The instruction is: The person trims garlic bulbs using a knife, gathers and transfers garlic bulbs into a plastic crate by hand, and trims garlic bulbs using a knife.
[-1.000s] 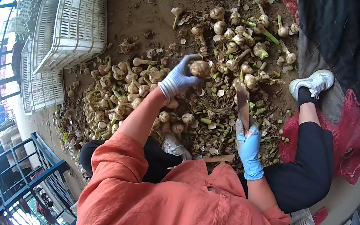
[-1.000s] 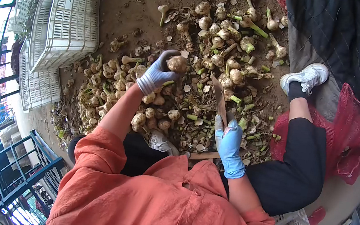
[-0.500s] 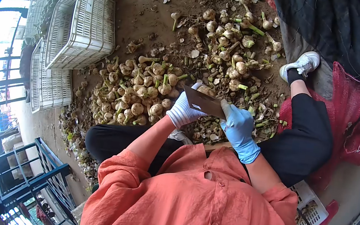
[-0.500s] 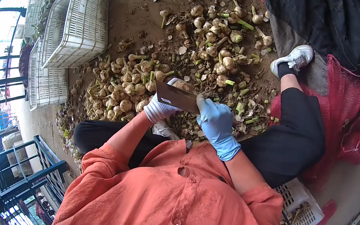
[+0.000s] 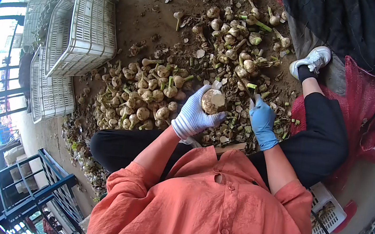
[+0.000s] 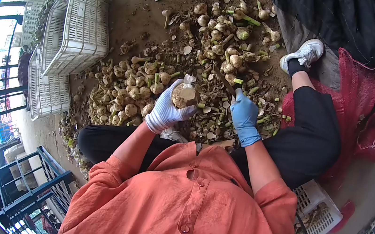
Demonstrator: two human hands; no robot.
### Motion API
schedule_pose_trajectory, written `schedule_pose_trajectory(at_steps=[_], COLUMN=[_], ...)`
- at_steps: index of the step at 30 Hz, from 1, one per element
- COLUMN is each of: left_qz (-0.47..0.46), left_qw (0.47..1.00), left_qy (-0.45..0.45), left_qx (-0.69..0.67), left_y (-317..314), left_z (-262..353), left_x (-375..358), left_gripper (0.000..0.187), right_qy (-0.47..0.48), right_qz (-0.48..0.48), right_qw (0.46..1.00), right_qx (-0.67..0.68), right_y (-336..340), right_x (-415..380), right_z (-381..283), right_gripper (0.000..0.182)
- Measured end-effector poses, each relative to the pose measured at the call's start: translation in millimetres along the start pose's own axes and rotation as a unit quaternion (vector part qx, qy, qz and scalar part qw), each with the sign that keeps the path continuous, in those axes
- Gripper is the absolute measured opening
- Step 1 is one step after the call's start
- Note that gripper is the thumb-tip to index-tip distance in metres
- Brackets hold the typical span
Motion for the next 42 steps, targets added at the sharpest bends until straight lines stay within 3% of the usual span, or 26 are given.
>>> schedule_pose_trajectory(at_steps=[1,2,3,6,7,8,9,12,16,17,19,20,21,22,23,24,25,27,29,30,34,36,39,40,41,42], left_qz=[0.063,0.092,0.102,0.121,0.066,0.006,0.007,-0.028,-0.119,-0.118,-0.12,-0.11,-0.043,0.08,0.208,0.259,0.223,0.19,0.144,0.093,-0.071,-0.062,-0.129,-0.121,-0.09,-0.099], left_qw=[0.992,0.968,0.954,0.958,0.997,0.946,0.946,0.846,0.757,0.757,0.764,0.785,0.839,0.927,0.972,0.904,0.802,0.814,0.851,0.848,0.744,0.737,0.778,0.819,0.819,0.837], left_qy=[-0.074,-0.042,0.002,-0.047,0.023,0.088,0.088,0.124,0.123,0.122,0.089,0.056,0.015,0.027,0.083,0.146,0.213,0.155,-0.026,-0.087,-0.239,-0.308,-0.154,-0.128,-0.114,-0.01], left_qx=[0.075,0.231,0.283,0.255,-0.029,-0.311,-0.313,-0.518,-0.63,-0.631,-0.627,-0.607,-0.543,-0.366,-0.073,0.309,0.512,0.527,0.504,0.515,0.62,0.599,0.595,0.546,0.556,0.539], left_y=[5.2,13.2,17.5,20.1,17.5,12.5,12.2,-2.2,-17.4,-15.9,-7.1,7.5,37.2,72.3,112.1,139.7,152.6,140.8,95.5,63.6,-61.9,-105.4,-152.5,-148.9,-139.9,-129.7], left_z=[6.5,12.1,18.7,11.8,3.3,-4.9,-11.2,-38.9,-42.2,-31.0,3.3,1.0,-25.2,-22.3,-44.4,-32.5,-30.3,-22.6,-11.4,-5.6,-23.6,-40.2,-114.8,-116.9,-123.3,-133.6], left_x=[1.9,2.5,2.2,1.6,2.1,3.9,6.3,9.4,4.3,-1.2,-13.8,-14.6,-5.5,-9.3,-15.8,-28.3,-30.0,-12.9,34.7,60.0,168.6,208.5,267.8,270.2,268.0,269.1], left_gripper=[0.077,0.084,0.083,0.073,0.065,0.058,0.058,0.038,0.039,0.039,0.039,0.039,0.038,0.038,0.038,0.039,0.043,0.042,0.04,0.039,0.045,0.039,0.03,0.023,0.018,0.017], right_qy=[0.009,0.046,0.082,0.06,0.064,0.073,0.075,0.064,0.101,0.103,0.079,-0.003,-0.006,0.0,0.002,0.004,-0.016,-0.045,-0.16,-0.134,-0.124,-0.149,-0.196,-0.202,-0.232,-0.248], right_qz=[0.002,0.062,0.122,0.121,0.146,0.15,0.149,0.104,0.091,0.09,-0.075,-0.099,-0.092,-0.009,0.07,0.071,0.132,0.207,0.145,0.203,0.234,0.212,0.156,0.154,0.143,0.136], right_qw=[1.0,0.997,0.988,0.982,0.973,0.972,0.972,0.964,0.955,0.955,0.991,0.994,0.994,0.995,0.987,0.99,0.974,0.942,0.943,0.925,0.9,0.879,0.872,0.87,0.858,0.85], right_qx=[-0.005,0.024,0.054,0.131,0.164,0.167,0.167,0.235,0.264,0.264,0.081,0.054,0.051,0.097,0.146,0.126,0.184,0.259,0.251,0.293,0.346,0.4,0.421,0.422,0.435,0.444], right_y=[7.6,17.6,28.3,33.1,33.7,32.3,32.1,39.6,49.3,34.9,-26.6,-28.7,-27.7,-8.8,9.6,24.2,29.7,36.7,9.9,22.4,35.3,34.1,22.5,22.1,25.8,23.2], right_x=[7.1,7.6,5.4,-3.4,-6.0,-7.3,-5.6,-1.7,1.5,-1.5,-13.0,-20.0,-18.4,-12.6,-12.6,-7.5,-7.5,-5.7,-12.2,-7.5,-4.6,-5.3,-9.2,-7.6,-4.5,-5.6], right_z=[-5.7,-17.1,-25.9,-31.2,-32.2,-33.9,-36.3,-54.7,-71.8,-60.6,-16.8,-7.3,-1.9,-4.9,-6.2,-1.7,6.9,14.2,41.6,26.9,23.9,27.0,40.2,42.1,38.5,39.3], right_gripper=[0.013,0.014,0.015,0.017,0.015,0.014,0.014,0.011,0.014,0.014,0.02,0.025,0.025,0.025,0.025,0.027,0.029,0.032,0.035,0.036,0.025,0.023,0.025,0.025,0.026,0.026])
Point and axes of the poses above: each hand's wrist, its own x-axis towards the middle knuckle, its own y-axis out of the back of the hand, z = x × y, the point moved 4 cm from there along x, towards the middle knuckle, and after that the axes turned 11 degrees about y, right-handed, at the moved point
